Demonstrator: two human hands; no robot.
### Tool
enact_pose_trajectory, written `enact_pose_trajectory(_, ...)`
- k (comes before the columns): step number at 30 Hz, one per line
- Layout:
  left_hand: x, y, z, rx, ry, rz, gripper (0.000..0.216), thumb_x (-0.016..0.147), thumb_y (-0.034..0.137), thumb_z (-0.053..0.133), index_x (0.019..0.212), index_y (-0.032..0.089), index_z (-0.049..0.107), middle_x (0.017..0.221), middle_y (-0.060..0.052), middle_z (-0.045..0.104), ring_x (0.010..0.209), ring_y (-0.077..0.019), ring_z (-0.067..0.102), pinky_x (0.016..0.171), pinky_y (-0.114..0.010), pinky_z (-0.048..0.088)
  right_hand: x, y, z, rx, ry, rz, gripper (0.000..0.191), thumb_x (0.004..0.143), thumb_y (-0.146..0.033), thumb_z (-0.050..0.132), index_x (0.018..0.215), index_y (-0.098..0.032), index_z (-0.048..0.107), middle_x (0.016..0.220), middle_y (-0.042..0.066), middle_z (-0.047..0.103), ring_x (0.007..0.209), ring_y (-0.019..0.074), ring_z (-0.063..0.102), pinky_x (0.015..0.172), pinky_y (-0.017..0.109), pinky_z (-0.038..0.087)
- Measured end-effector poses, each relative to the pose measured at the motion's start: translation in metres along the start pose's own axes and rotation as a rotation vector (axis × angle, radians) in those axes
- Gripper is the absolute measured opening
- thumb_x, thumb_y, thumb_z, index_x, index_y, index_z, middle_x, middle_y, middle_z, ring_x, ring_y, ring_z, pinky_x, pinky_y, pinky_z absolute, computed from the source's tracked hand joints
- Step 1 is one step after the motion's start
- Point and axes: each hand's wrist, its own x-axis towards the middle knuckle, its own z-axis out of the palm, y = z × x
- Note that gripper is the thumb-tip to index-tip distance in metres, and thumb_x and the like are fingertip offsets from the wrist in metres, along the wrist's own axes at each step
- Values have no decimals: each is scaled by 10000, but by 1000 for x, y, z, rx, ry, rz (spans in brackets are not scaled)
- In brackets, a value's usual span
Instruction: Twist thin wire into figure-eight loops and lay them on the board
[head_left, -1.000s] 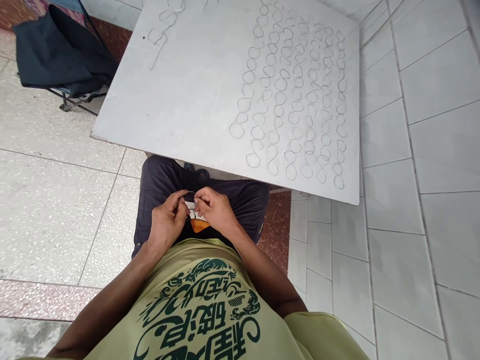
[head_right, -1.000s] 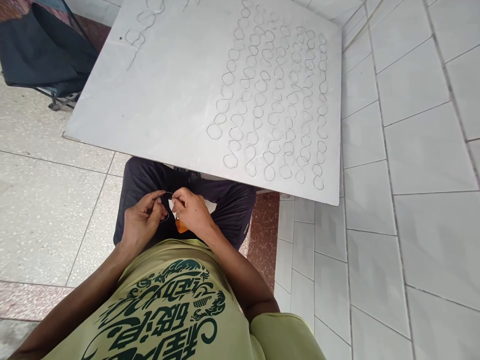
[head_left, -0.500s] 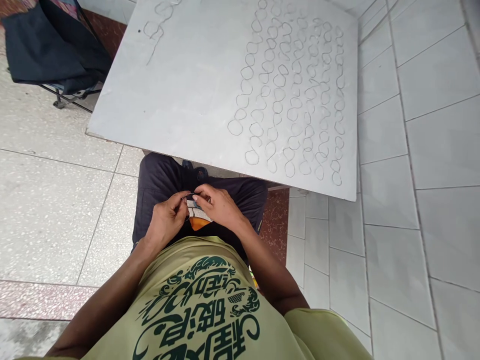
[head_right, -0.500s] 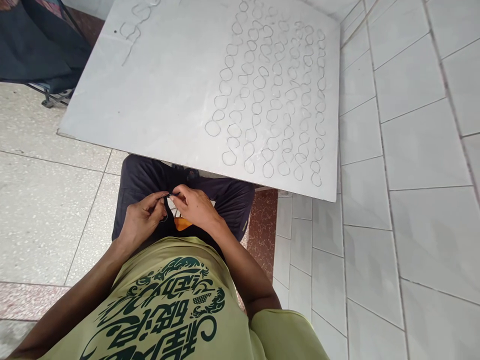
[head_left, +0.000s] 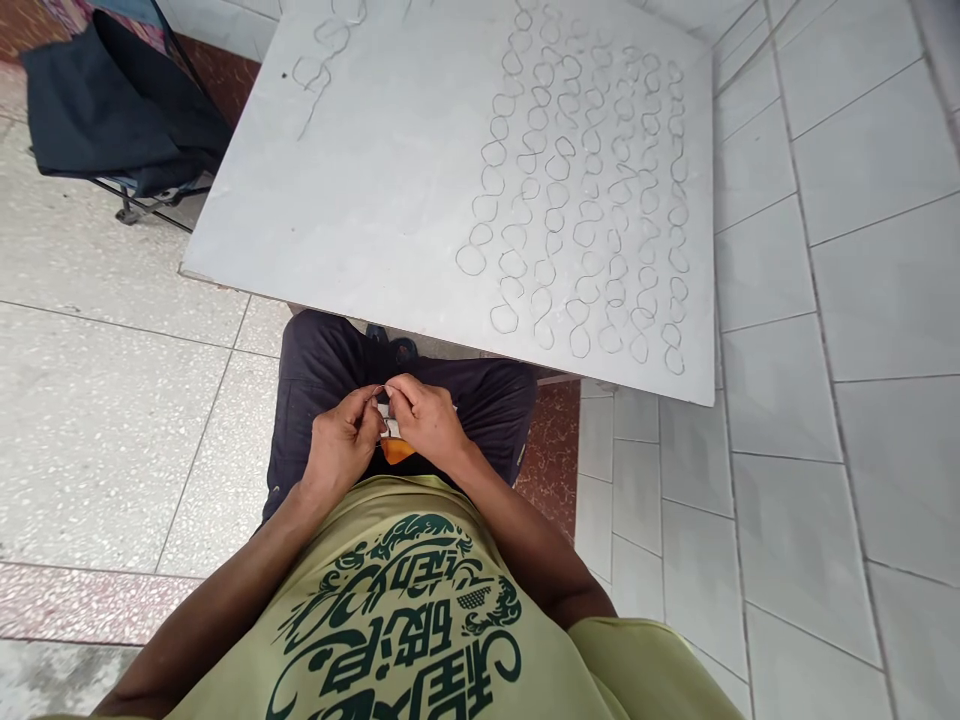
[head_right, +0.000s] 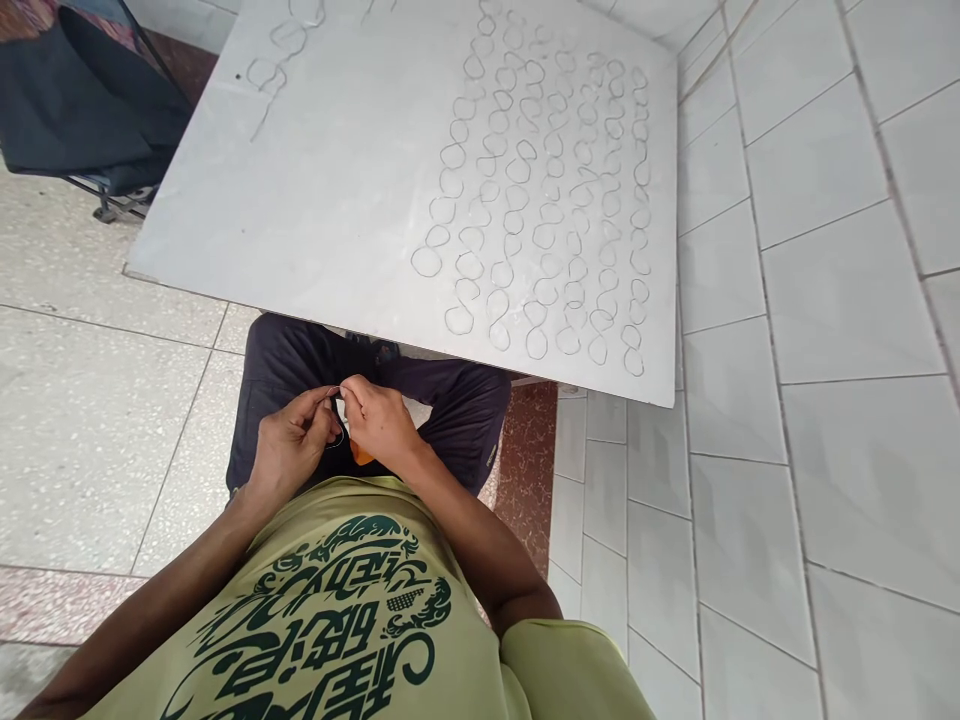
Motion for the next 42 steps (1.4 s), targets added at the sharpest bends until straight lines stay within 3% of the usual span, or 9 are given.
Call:
enact_pose_trajectory(4, 1, 3, 0, -64, 12, -40, 353, 1008, 406, 566, 1235, 179, 714, 760, -17, 697, 650, -166, 650, 661, -272, 538, -4, -1, 2, 87, 50, 77, 254, 1040, -329, 446, 1051, -228, 678, 773, -3, 699, 688, 156, 656, 737, 257, 495)
enact_pose_trajectory(10, 7, 8, -9, -264, 45, -144, 509, 1009, 555, 548, 1321, 164, 643, 1059, -111, 746, 877, -214, 706, 747, -312, 575, -2, -1, -5, 175, 129, 119, 258, 1034, -363, 479, 1119, -227, 681, 728, -14, 705, 644, 155, 666, 697, 262, 509)
enact_pose_trajectory(17, 8, 9, -11, -688, -319, -427, 456, 916, 565, 688, 1057, 131, 690, 785, -75, 707, 618, -172, 652, 538, -265, 487, -1, 5, 0, 142, 170, 160, 235, 1031, -358, 479, 1105, -231, 662, 765, -4, 717, 706, 169, 695, 738, 275, 522)
enact_pose_trajectory(23, 12, 12, -13, -790, -365, -524, 561, 937, 689, 556, 884, 147, 694, 592, -20, 563, 485, -130, 501, 442, -239, 350, -3, 6, 5, 129, 183, 150, 240, 1035, -356, 458, 1100, -223, 647, 781, 8, 705, 733, 181, 687, 765, 289, 520)
enact_pose_trajectory(26, 13, 10, -10, -777, -334, -533, 546, 925, 692, 566, 815, 167, 670, 560, -7, 518, 463, -121, 444, 426, -237, 292, -3, 4, 8, 113, 160, 167, 239, 1033, -351, 455, 1124, -222, 635, 741, -1, 675, 708, 185, 666, 770, 297, 514)
enact_pose_trajectory(30, 15, 5, -7, -745, -272, -506, 526, 905, 690, 601, 752, 188, 629, 526, 19, 439, 437, -108, 373, 414, -234, 227, -5, -1, 3, 121, 59, 134, 326, 1035, -324, 464, 1335, -226, 546, 745, -17, 647, 681, 181, 637, 764, 300, 520)
enact_pose_trajectory(34, 15, 1, -10, -707, -249, -476, 532, 902, 688, 617, 722, 187, 611, 514, 26, 410, 424, -93, 320, 405, -230, 172, -4, -3, -13, 165, -43, -35, 370, 1028, -271, 485, 1394, -239, 531, 1148, 90, 694, 965, 204, 683, 911, 344, 543)
enact_pose_trajectory(36, 15, 0, -14, -698, -265, -460, 513, 921, 652, 619, 717, 181, 615, 505, 29, 397, 425, -88, 310, 409, -227, 163, -2, -1, -20, 200, -58, -65, 364, 1025, -258, 488, 1383, -238, 551, 1238, 107, 673, 1040, 211, 680, 937, 356, 547)
enact_pose_trajectory(42, 14, 1, -20, -762, -322, -421, 369, 933, 515, 674, 802, 171, 640, 542, 37, 421, 445, -81, 347, 442, -218, 208, 8, 4, -20, 344, -114, 56, 350, 1009, -341, 538, 1335, -254, 631, 975, 22, 728, 833, 166, 700, 807, 294, 569)
